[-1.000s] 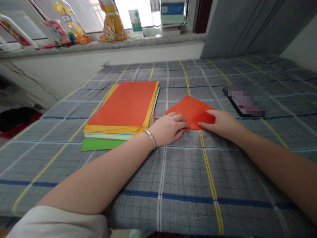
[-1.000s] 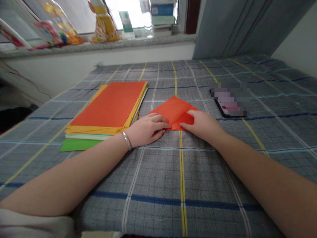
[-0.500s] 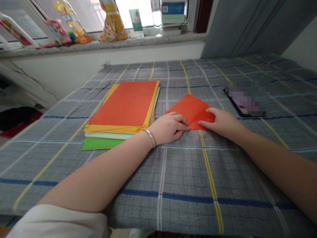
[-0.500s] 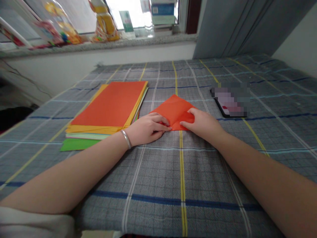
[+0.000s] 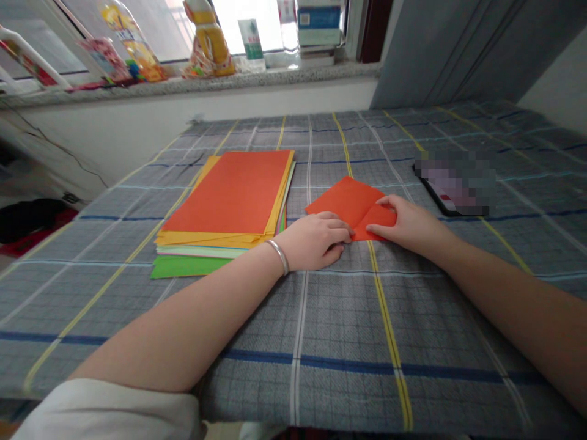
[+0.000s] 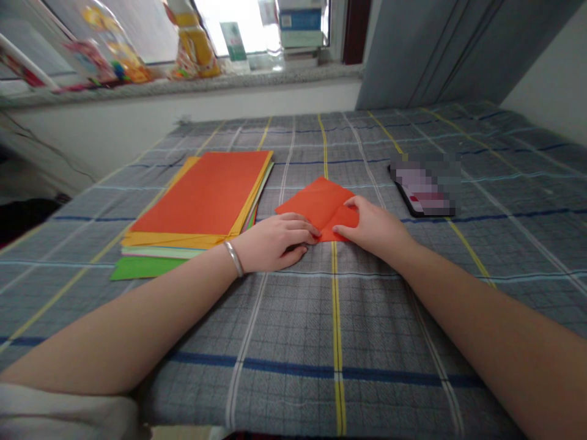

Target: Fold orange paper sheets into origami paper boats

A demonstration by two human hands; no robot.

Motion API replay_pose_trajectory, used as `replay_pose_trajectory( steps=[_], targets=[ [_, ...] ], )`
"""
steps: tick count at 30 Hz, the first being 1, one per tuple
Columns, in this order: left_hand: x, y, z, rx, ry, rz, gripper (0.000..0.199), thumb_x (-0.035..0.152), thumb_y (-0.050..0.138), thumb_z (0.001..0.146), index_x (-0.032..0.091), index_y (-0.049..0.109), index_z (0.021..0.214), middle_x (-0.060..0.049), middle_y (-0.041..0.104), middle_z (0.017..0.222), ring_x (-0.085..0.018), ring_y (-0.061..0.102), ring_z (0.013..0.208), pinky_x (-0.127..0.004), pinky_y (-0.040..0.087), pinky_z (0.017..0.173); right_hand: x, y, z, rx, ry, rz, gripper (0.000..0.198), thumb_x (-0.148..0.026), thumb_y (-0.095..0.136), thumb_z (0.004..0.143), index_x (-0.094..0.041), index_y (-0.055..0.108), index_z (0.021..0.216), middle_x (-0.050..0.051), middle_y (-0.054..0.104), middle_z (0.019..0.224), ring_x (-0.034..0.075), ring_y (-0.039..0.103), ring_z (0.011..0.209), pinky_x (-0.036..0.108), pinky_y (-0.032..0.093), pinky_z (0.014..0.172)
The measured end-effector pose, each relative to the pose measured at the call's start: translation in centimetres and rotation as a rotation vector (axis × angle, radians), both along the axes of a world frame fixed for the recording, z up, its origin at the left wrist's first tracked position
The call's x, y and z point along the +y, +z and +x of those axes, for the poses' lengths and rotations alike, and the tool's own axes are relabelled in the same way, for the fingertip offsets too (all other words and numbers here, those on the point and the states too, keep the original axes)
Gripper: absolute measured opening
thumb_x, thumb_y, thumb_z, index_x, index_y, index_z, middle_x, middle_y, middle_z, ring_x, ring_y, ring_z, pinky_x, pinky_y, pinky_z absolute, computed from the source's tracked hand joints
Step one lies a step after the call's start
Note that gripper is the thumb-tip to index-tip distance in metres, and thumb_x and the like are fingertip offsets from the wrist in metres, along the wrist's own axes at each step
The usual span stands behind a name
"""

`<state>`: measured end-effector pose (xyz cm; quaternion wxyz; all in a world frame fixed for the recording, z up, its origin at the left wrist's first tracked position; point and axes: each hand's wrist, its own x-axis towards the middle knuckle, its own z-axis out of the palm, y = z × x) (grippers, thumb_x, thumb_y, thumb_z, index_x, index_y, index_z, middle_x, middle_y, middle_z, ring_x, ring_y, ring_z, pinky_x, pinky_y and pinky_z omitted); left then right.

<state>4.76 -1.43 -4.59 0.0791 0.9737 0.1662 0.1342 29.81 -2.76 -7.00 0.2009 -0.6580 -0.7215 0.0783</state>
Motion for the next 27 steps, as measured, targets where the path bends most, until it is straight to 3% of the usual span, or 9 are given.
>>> replay_pose_trajectory(
  steps=[7,11,13,16,17,20,27],
  targets=[
    [-0.2,0.0,0.3,0.059,0.018,0.027,0.032,0.022,0.049,0.097,0.013,0.068,0.121,-0.013,0.07,0.122,-0.024,0.064,0.112,-0.041,0.049,0.105,0.2,-0.1,0.2,0.028,0.016,-0.027,0.075,-0.051,0.071,0.076,-0.019,0.053,0.142,0.016,0.064,0.137,0.038,0.064,0.118,0.052,0.054,0.094],
    [-0.4,0.1,0.6,0.081,0.024,0.049,0.033,0.021,0.047,0.098,0.016,0.068,0.122,-0.012,0.069,0.123,-0.023,0.063,0.113,-0.042,0.048,0.105,-0.3,0.5,0.0,0.015,0.027,0.018,0.087,-0.048,0.074,0.075,-0.019,0.044,0.151,0.016,0.067,0.129,0.037,0.066,0.111,0.053,0.055,0.091],
    [-0.5,0.1,0.7,0.096,0.027,0.061,0.033,0.02,0.046,0.098,0.016,0.068,0.122,-0.012,0.069,0.122,-0.024,0.063,0.113,-0.042,0.048,0.105,-0.7,1.0,-0.1,-0.056,0.102,0.141,0.078,-0.042,0.076,0.075,-0.021,0.052,0.146,0.016,0.067,0.127,0.037,0.064,0.114,0.054,0.052,0.095],
    [-0.6,0.1,0.9,0.111,0.039,0.085,0.032,0.02,0.047,0.097,0.015,0.068,0.121,-0.012,0.069,0.122,-0.025,0.062,0.111,-0.042,0.049,0.104,-1.0,1.5,-0.2,-0.168,0.402,0.292,0.026,-0.031,0.065,0.087,-0.026,0.076,0.11,0.01,0.07,0.123,0.033,0.061,0.116,0.052,0.047,0.102],
    [-0.6,0.1,0.9,0.112,0.04,0.089,0.031,0.02,0.047,0.097,0.014,0.068,0.12,-0.012,0.069,0.121,-0.025,0.062,0.11,-0.042,0.049,0.103,-1.0,1.5,-0.2,-0.178,0.518,0.29,0.02,-0.027,0.059,0.092,-0.026,0.078,0.099,0.008,0.072,0.117,0.029,0.062,0.112,0.048,0.048,0.101],
    [-0.5,0.2,0.8,0.107,0.014,0.086,0.028,0.019,0.047,0.097,0.013,0.068,0.116,-0.012,0.071,0.115,-0.024,0.063,0.108,-0.041,0.049,0.102,-1.0,1.5,0.0,-0.186,0.73,0.218,0.032,-0.02,0.046,0.098,-0.026,0.077,0.098,0.004,0.076,0.103,0.021,0.067,0.096,0.037,0.052,0.088],
    [0.0,0.6,0.1,0.077,-0.048,0.052,0.027,0.017,0.045,0.098,0.011,0.069,0.109,-0.013,0.071,0.109,-0.022,0.065,0.106,-0.037,0.05,0.102,-1.2,1.9,0.4,-0.284,0.799,0.254,0.032,-0.015,0.047,0.098,-0.026,0.077,0.102,0.003,0.077,0.102,0.02,0.07,0.09,0.032,0.05,0.073]
  ],
)
